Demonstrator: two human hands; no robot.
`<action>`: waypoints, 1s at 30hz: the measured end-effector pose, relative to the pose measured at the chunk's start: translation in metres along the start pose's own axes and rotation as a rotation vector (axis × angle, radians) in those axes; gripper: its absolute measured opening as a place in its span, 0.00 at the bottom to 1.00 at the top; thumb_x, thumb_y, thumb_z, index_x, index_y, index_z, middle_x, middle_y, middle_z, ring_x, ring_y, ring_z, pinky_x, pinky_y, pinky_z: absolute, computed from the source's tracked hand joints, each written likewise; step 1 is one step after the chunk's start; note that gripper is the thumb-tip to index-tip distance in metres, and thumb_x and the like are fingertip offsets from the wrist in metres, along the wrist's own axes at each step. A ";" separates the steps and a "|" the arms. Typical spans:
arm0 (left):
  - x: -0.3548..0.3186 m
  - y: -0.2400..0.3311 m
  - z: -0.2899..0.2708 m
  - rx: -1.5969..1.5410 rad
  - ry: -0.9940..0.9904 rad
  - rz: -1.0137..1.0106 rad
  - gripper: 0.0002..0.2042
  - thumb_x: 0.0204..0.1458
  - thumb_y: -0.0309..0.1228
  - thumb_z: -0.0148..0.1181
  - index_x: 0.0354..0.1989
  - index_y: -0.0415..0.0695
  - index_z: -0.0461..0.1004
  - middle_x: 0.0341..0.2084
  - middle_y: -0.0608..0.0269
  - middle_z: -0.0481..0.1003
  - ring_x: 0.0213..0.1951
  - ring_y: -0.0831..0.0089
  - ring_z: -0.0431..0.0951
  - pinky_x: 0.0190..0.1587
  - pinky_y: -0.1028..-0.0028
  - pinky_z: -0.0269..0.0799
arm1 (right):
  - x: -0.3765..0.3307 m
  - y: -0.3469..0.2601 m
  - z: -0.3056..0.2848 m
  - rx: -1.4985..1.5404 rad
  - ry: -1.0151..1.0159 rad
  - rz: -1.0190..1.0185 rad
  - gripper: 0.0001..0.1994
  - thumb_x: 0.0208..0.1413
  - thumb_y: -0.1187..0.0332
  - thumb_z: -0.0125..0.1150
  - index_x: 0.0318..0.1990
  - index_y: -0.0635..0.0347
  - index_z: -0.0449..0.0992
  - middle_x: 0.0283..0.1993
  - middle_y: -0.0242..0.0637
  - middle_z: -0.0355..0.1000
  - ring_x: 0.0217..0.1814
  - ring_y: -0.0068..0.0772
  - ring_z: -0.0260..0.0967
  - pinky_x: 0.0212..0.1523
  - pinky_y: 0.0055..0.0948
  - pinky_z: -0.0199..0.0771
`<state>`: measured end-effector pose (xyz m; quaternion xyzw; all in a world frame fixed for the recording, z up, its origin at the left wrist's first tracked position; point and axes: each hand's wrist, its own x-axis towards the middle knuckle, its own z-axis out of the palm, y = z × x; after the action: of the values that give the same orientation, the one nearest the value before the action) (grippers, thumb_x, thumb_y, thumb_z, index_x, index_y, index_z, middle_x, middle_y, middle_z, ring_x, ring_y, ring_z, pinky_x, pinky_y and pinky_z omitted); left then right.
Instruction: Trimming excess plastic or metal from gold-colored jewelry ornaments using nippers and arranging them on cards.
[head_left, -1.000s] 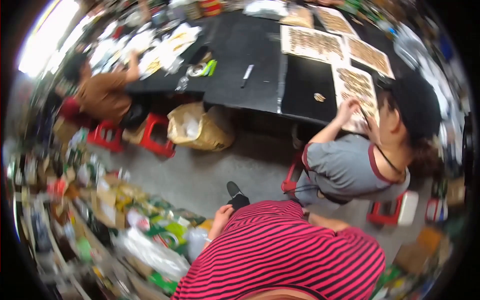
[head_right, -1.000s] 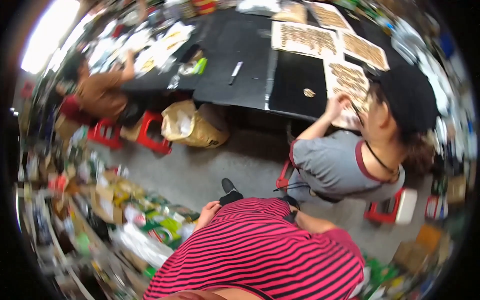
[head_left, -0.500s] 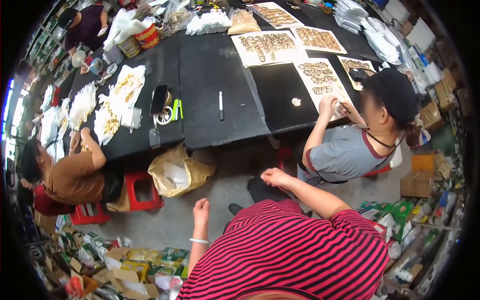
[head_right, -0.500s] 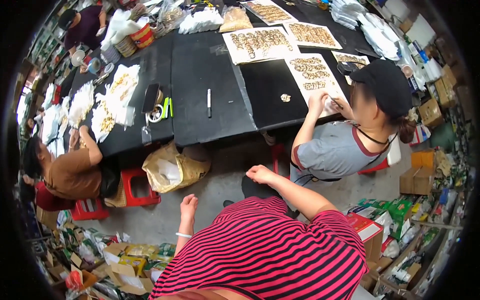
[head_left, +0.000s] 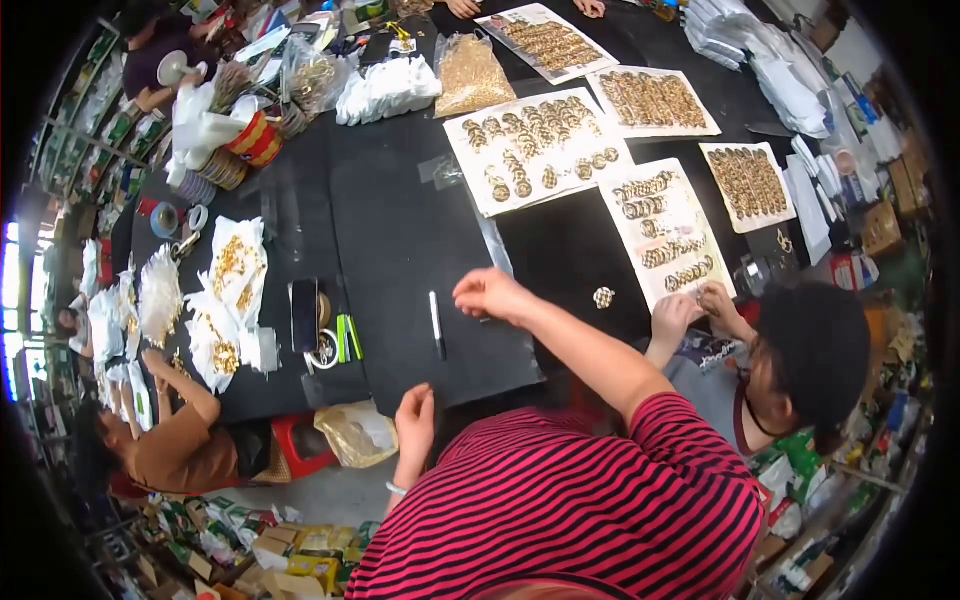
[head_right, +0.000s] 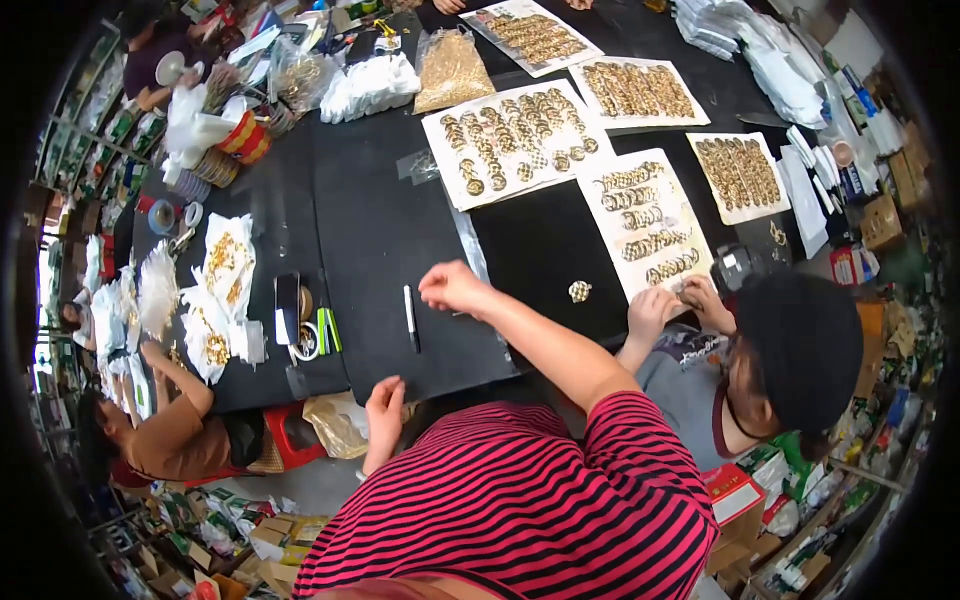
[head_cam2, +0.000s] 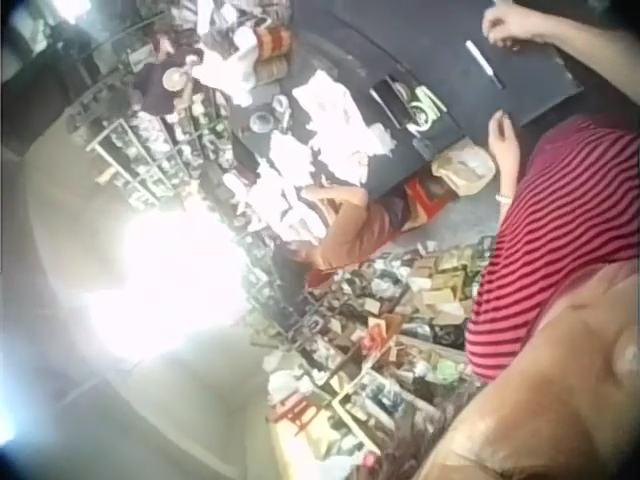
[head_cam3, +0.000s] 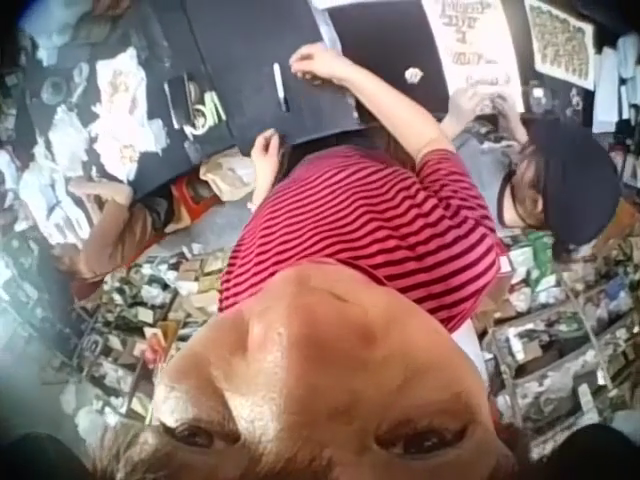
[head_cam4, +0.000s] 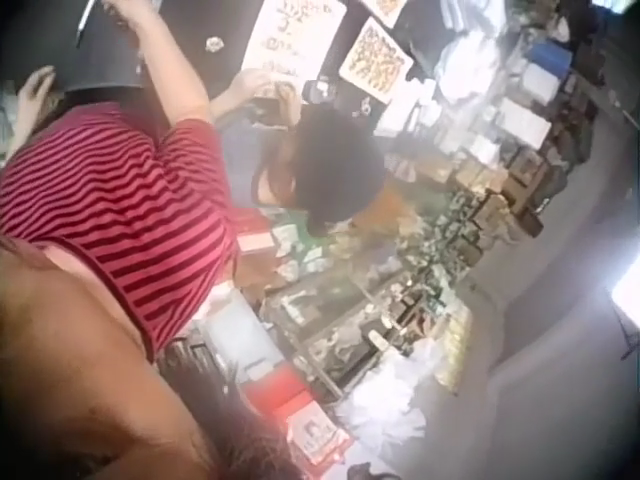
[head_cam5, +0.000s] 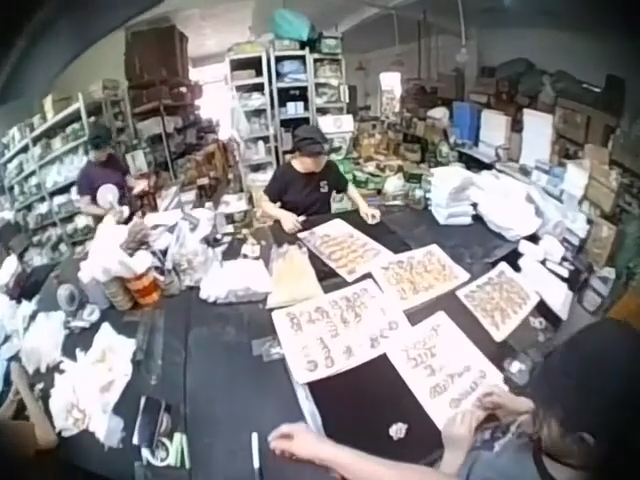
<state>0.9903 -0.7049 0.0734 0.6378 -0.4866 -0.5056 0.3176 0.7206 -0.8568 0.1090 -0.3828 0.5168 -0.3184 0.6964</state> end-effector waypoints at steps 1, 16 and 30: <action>0.026 0.014 0.006 0.007 -0.009 -0.003 0.11 0.58 0.26 0.57 0.48 0.36 0.74 0.36 0.60 0.78 0.38 0.74 0.77 0.43 0.75 0.73 | 0.015 -0.016 -0.017 0.023 0.048 -0.015 0.05 0.56 0.74 0.61 0.39 0.64 0.77 0.31 0.34 0.76 0.32 0.21 0.73 0.33 0.20 0.73; 0.370 0.101 0.101 0.932 0.161 0.592 0.22 0.52 0.29 0.58 0.58 0.44 0.68 0.61 0.46 0.62 0.65 0.46 0.57 0.64 0.53 0.54 | 0.264 -0.171 -0.265 -0.591 0.634 -0.371 0.08 0.49 0.66 0.64 0.27 0.62 0.81 0.23 0.36 0.76 0.24 0.28 0.73 0.29 0.32 0.73; 0.386 0.101 0.096 0.924 0.045 0.371 0.23 0.50 0.29 0.58 0.58 0.44 0.69 0.65 0.46 0.58 0.67 0.47 0.55 0.65 0.53 0.50 | 0.583 -0.229 -0.409 -1.378 1.108 -0.283 0.10 0.43 0.69 0.66 0.31 0.67 0.81 0.33 0.54 0.77 0.38 0.51 0.78 0.42 0.42 0.77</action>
<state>0.8742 -1.0928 0.0071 0.6253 -0.7580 -0.1583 0.0969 0.4689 -1.5447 -0.0415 -0.5675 0.8035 -0.1593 -0.0835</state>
